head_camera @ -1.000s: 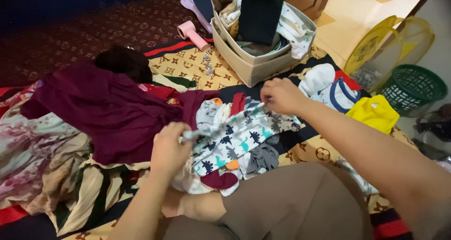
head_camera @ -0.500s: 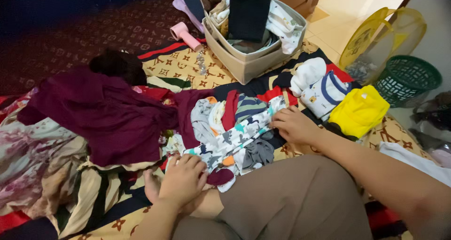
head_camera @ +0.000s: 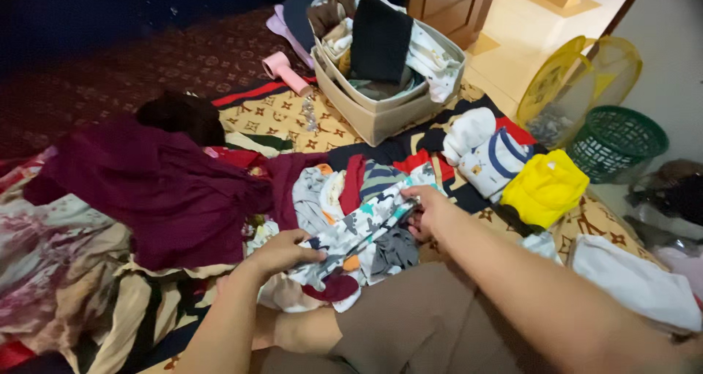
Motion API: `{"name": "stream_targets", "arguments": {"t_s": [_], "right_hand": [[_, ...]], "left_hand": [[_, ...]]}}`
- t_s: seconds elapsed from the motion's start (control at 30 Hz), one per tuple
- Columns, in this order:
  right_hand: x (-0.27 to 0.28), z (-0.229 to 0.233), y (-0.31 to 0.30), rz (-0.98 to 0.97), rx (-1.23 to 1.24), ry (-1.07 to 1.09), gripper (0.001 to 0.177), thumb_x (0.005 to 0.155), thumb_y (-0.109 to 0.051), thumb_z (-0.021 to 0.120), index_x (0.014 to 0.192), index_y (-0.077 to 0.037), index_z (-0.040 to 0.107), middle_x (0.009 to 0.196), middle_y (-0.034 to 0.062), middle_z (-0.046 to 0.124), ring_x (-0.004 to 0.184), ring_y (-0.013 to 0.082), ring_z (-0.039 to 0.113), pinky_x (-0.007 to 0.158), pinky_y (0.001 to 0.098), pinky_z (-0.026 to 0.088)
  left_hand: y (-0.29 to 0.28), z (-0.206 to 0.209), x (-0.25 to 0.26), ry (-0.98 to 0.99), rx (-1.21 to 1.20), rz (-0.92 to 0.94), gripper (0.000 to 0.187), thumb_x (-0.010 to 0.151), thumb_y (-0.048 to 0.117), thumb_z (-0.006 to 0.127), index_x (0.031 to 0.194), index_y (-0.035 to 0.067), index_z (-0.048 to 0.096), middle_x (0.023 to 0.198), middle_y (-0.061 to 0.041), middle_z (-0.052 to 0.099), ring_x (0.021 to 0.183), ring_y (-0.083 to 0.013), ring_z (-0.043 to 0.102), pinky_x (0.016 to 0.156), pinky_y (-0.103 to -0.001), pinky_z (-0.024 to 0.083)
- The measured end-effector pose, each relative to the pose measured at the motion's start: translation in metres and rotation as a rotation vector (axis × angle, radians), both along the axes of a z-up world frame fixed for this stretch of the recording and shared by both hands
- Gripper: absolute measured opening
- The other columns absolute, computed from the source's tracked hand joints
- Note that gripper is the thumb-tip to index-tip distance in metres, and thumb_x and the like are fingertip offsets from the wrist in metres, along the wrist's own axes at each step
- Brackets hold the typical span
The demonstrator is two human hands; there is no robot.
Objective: The person sits on a bed and folds several pieces of baby clothing, including a patterned onesie, a striped shirt, a grey shirt, and a red shirt. Each item is smoothed, folded, and placed into a neat pile on the bed.
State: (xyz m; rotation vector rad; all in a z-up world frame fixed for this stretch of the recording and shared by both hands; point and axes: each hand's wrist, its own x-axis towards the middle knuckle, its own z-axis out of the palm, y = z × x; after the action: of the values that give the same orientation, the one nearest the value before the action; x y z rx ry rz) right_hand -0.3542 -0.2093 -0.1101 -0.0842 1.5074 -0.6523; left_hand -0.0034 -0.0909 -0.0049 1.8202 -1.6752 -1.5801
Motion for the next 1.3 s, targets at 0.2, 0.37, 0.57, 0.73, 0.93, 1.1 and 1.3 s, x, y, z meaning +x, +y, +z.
{"name": "stream_targets", "arguments": {"t_s": [0.2, 0.37, 0.57, 0.73, 0.93, 1.1, 1.3], "right_hand": [[0.029, 0.015, 0.032, -0.197, -0.082, -0.078, 0.049, 0.066, -0.064, 0.081, 0.088, -0.025, 0.061, 0.085, -0.0064, 0.06, 0.08, 0.0154, 0.053, 0.079, 0.0363, 0.034], [0.063, 0.032, 0.084, -0.319, -0.29, 0.057, 0.042, 0.066, -0.036, 0.092, 0.094, -0.015, 0.069, 0.087, 0.0025, 0.066, 0.083, 0.0226, 0.061, 0.072, 0.0431, 0.051], [0.077, 0.077, 0.121, -0.117, -0.079, -0.351, 0.049, 0.078, -0.046, 0.08, 0.11, -0.012, 0.065, 0.103, 0.0067, 0.069, 0.097, 0.0255, 0.064, 0.085, 0.0433, 0.051], [0.086, 0.079, 0.122, -0.189, -0.315, -0.601, 0.04, 0.085, -0.03, 0.072, 0.12, -0.013, 0.064, 0.116, 0.0075, 0.072, 0.109, 0.0276, 0.068, 0.1, 0.0473, 0.052], [0.049, 0.067, 0.055, -0.413, -0.517, -0.779, 0.037, 0.084, -0.007, 0.054, 0.118, 0.008, 0.061, 0.112, 0.0275, 0.072, 0.104, 0.0413, 0.071, 0.097, 0.0559, 0.055], [0.042, 0.076, 0.026, -0.283, -0.543, -0.711, 0.021, 0.095, -0.009, 0.064, 0.113, 0.0, 0.059, 0.107, 0.0201, 0.069, 0.1, 0.0371, 0.068, 0.098, 0.0542, 0.053], [0.011, 0.096, -0.009, -0.06, -0.7, -0.563, 0.031, 0.087, 0.005, 0.058, 0.118, 0.009, 0.064, 0.111, 0.0221, 0.073, 0.101, 0.0349, 0.073, 0.096, 0.0503, 0.058]], "left_hand": [[0.011, 0.017, 0.007, 0.437, 0.281, 0.157, 0.051, 0.08, 0.015, 0.077, 0.128, 0.005, 0.064, 0.102, -0.006, 0.075, 0.086, -0.014, 0.071, 0.077, -0.03, 0.058], [0.031, 0.013, 0.004, 0.618, 0.345, 0.059, 0.057, 0.083, 0.007, 0.073, 0.137, 0.0, 0.059, 0.111, -0.009, 0.076, 0.093, -0.0161, 0.073, 0.082, -0.031, 0.059], [0.047, 0.003, 0.01, 0.903, 0.369, 0.27, 0.063, 0.08, 0.004, 0.068, 0.141, -0.002, 0.055, 0.112, -0.017, 0.074, 0.093, -0.0233, 0.073, 0.082, -0.038, 0.06], [0.05, 0.015, 0.018, 0.979, 0.32, 0.23, 0.074, 0.077, 0.005, 0.07, 0.147, -0.005, 0.047, 0.122, -0.017, 0.072, 0.1, -0.0245, 0.072, 0.087, -0.038, 0.057], [0.07, 0.025, 0.022, 0.792, 0.303, 0.038, 0.085, 0.071, 0.002, 0.071, 0.151, -0.001, 0.042, 0.13, -0.016, 0.07, 0.106, -0.0205, 0.071, 0.096, -0.031, 0.052], [0.07, 0.037, 0.014, 0.684, 0.33, 0.022, 0.087, 0.071, 0.001, 0.068, 0.154, 0.0, 0.042, 0.134, -0.014, 0.073, 0.109, -0.0148, 0.071, 0.097, -0.02, 0.046], [0.056, 0.035, -0.031, 0.868, 0.406, 0.127, 0.073, 0.077, 0.001, 0.069, 0.147, -0.001, 0.047, 0.117, -0.013, 0.073, 0.096, -0.0186, 0.074, 0.082, -0.031, 0.06]]}}
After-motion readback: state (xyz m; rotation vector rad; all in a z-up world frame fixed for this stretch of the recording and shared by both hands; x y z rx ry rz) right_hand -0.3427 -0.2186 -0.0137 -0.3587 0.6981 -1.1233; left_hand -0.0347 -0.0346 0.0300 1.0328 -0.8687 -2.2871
